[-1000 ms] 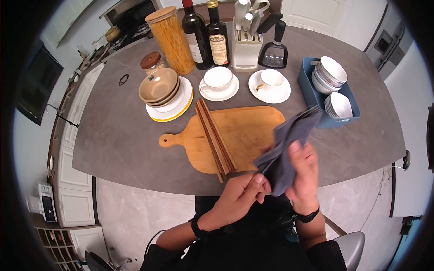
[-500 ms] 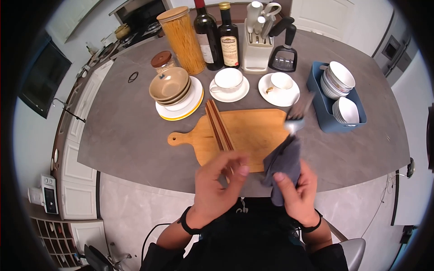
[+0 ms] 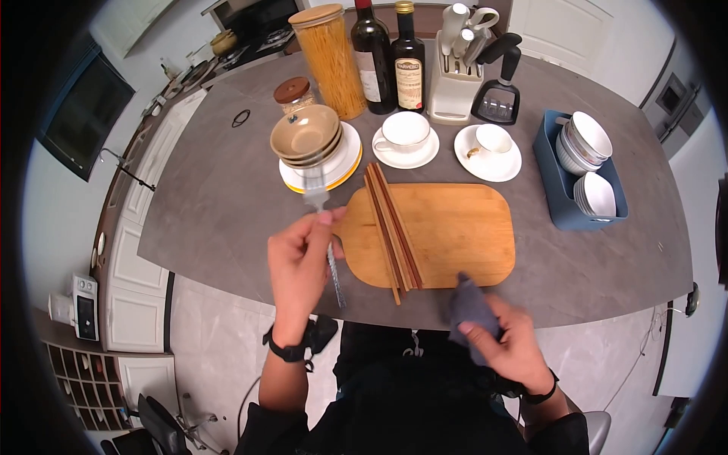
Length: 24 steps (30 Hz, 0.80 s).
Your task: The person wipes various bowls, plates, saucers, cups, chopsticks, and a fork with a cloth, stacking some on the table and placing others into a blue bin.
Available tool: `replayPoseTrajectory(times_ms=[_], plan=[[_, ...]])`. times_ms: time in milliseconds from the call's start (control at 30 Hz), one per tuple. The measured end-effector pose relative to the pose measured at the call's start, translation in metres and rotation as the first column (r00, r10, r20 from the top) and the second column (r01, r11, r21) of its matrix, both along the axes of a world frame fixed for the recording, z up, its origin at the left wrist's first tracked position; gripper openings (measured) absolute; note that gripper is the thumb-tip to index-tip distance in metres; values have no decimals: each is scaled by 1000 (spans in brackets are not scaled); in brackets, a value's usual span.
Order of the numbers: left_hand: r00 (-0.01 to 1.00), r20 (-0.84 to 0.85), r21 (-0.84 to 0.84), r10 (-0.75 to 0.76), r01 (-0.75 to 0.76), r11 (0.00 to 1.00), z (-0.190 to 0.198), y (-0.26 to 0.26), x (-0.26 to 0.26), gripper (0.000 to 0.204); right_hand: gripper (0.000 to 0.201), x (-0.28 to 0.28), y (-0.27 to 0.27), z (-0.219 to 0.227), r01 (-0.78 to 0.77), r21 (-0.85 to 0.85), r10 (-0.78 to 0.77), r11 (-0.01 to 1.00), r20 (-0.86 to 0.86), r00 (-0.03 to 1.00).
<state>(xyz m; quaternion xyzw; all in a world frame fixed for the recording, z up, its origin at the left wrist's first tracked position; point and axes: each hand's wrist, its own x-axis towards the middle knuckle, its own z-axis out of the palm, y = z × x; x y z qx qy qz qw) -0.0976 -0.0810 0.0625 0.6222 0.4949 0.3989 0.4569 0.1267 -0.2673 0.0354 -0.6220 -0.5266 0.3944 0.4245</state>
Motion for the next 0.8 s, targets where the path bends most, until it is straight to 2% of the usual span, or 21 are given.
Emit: replayPoseTrajectory(times_ms=[33, 67, 100, 133, 233, 367, 467, 633, 700, 733, 800], plan=[[1000, -2, 0, 4, -4, 1000, -3, 9, 0, 30, 24, 5, 0, -4, 66, 37, -66, 997, 4, 998], [995, -81, -40, -64, 61, 997, -11, 18, 1, 28, 26, 9, 0, -7, 131, 75, -132, 989, 5, 991], [978, -157, -85, -135, 123, 989, -18, 27, 2, 27, 24, 11, 1, -9, 138, 91, -140, 986, 16, 990], [978, -161, -83, -131, 119, 989, -25, 34, 4, 27, 24, 12, 1, -9, 135, 93, -137, 986, 12, 990], [924, -314, -118, -219, 191, 974, -32, 46, 14, 34, 24, 12, 0, -10, 142, 88, -146, 986, 36, 989], [899, -353, -126, -261, 231, 965, -35, 50, 23, 37, 24, 13, -3, -10, 176, 99, -179, 979, 21, 984], [905, -334, -190, -262, 208, 960, -34, 48, 29, 39, 24, 17, -6, -10, 201, 79, -203, 976, 18, 979], [891, -394, -138, -227, 186, 973, -36, 48, 34, 54, 24, 27, -6, -14, 218, 46, -219, 975, 17, 976], [893, -393, -139, -220, 179, 974, -36, 47, 35, 55, 25, 31, -5, -20, 240, 60, -227, 969, -173, 958], [896, -391, -139, -210, 168, 976, -37, 47, 36, 57, 25, 33, -4, -20, 245, 60, -231, 968, -172, 957], [894, -395, -140, -213, 171, 975, -35, 46, 36, 59, 36, 37, -2, -20, 180, 16, -151, 984, -477, 866]])
